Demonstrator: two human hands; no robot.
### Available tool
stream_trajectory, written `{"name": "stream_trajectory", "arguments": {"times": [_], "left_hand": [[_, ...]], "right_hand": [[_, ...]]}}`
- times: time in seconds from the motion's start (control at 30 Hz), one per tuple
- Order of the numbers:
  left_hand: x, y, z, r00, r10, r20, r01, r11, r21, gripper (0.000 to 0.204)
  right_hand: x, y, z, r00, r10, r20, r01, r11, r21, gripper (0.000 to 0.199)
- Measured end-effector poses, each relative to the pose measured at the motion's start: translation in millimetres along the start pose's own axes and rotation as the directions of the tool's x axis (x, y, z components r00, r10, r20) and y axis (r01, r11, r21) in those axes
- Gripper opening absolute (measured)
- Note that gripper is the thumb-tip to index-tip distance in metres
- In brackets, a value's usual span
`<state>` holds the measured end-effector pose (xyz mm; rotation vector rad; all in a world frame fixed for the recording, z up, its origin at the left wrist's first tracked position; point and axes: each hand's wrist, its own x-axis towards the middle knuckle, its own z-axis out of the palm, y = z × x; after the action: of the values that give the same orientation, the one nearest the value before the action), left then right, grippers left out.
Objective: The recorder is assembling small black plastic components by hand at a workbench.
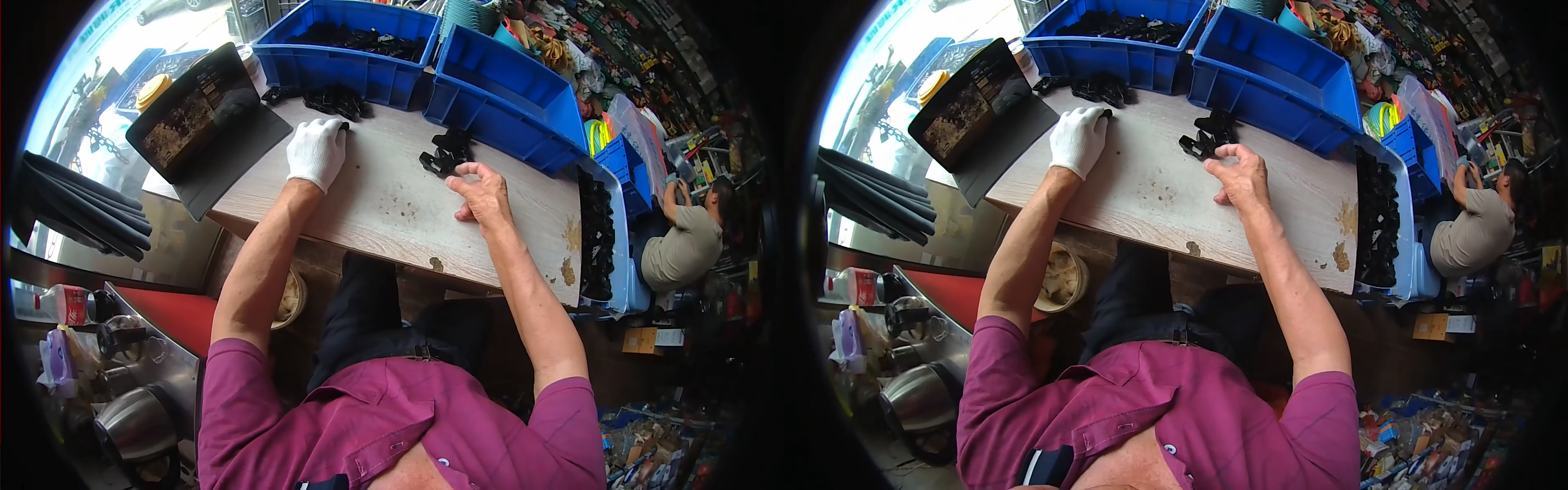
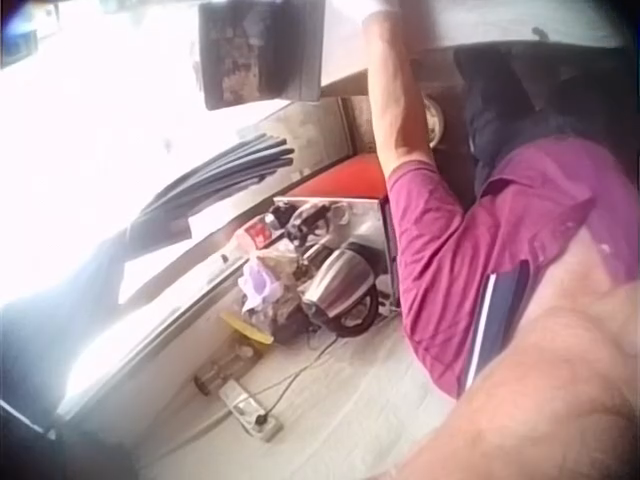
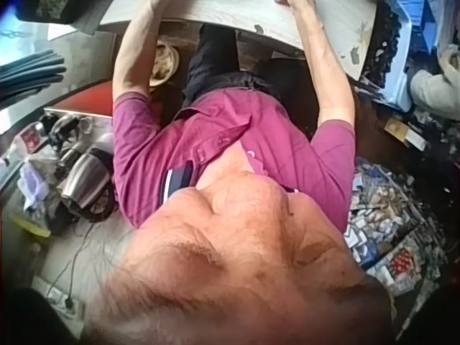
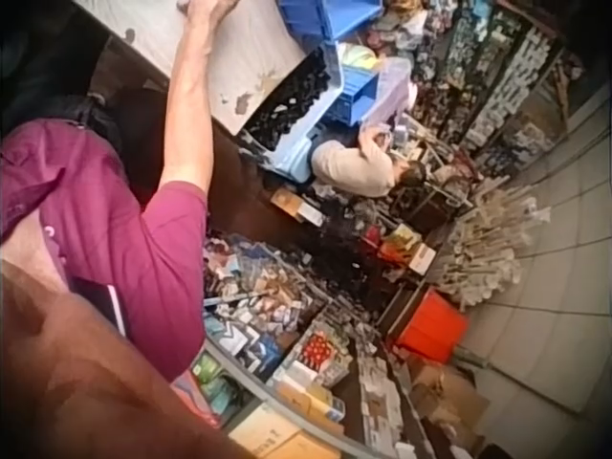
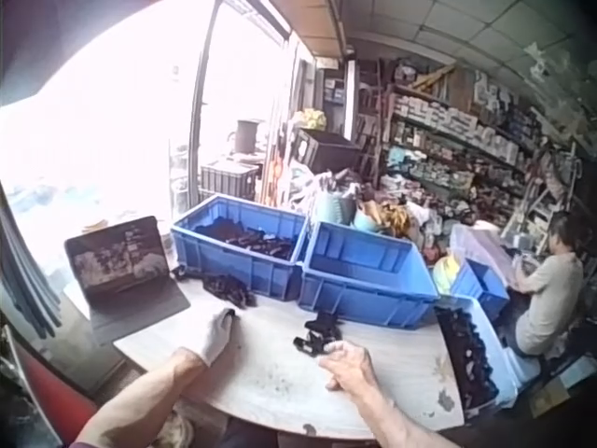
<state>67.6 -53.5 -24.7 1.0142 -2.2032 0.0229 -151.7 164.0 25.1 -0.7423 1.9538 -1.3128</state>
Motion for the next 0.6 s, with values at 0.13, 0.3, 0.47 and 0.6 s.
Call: {"name": "stream_trajectory", "arguments": {"times": [0.13,0.3,0.47,0.6], "left_hand": [[1.3,-1.5,2.5,0.997,-0.072,-0.008,0.072,0.997,-0.039,0.017],[3.9,-3.8,1.5,0.993,-0.12,0.024,0.121,0.992,-0.042,0.021],[-7.2,5.6,-2.6,0.998,-0.043,-0.049,0.035,0.985,-0.167,0.019],[-14.0,15.9,-9.0,0.998,0.057,0.015,-0.055,0.991,-0.124,0.022]], "right_hand": [[6.2,-4.8,17.8,0.999,-0.034,-0.015,0.032,0.993,-0.11,0.04],[15.3,-5.4,27.4,0.995,-0.025,-0.092,0.001,0.968,-0.251,0.021],[11.2,-4.6,32.9,0.995,-0.022,-0.095,-0.001,0.97,-0.245,0.014],[3.3,-4.8,33.1,0.999,0.031,-0.031,-0.037,0.981,-0.189,0.016]]}}
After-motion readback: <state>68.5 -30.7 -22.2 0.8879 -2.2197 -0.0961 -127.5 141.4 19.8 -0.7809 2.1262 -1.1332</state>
